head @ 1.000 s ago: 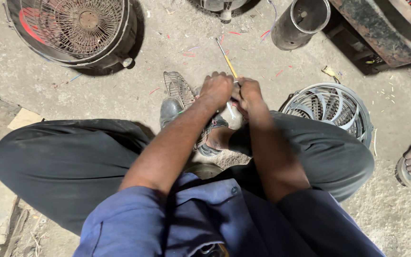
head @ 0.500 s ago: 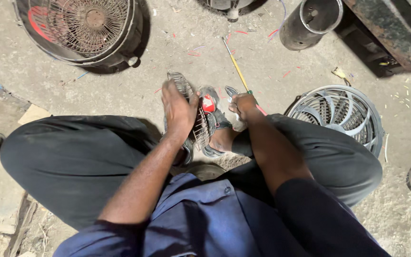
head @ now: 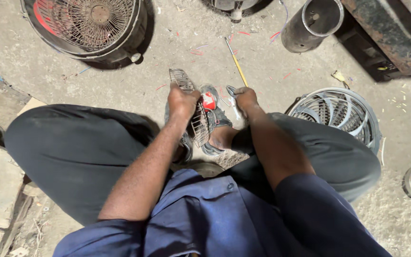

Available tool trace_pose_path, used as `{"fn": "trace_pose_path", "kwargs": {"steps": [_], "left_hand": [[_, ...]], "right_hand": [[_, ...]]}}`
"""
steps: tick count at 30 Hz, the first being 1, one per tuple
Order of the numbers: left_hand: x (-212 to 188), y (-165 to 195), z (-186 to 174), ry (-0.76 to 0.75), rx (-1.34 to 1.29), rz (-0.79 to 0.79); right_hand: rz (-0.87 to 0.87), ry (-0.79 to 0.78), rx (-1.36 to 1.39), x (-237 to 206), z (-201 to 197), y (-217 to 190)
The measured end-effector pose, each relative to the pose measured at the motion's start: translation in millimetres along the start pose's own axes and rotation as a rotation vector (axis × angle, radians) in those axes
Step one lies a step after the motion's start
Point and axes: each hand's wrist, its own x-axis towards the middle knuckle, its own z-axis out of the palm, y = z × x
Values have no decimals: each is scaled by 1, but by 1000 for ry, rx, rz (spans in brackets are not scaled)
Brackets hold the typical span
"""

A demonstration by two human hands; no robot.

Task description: The person disassembles a small electric fan, removes the motor, and inspects the internal components. They use pliers and a screwdriver to detach parts and examine the motor assembly.

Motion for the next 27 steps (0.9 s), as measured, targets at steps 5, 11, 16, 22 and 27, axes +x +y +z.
{"fn": "trace_pose_path", "kwargs": {"steps": [5,11,16,22,27], "left_hand": [[26,-15,-12,77,-206,32],[48,-15,-39,112,-509,-33],[43,-7,-37,181,-541,-91],[31,6,-20,158,-445,-20],[32,7,-11,196,-429,-23]], "right_hand": [[18,44,209,-1,-17,-25],[-125,105,440,-12,-52,-60],[-132,116,434,-38,-72,-91],[-217,74,-20,-56,-88,-117],[-189,182,-249,-46,-112,-82]]}}
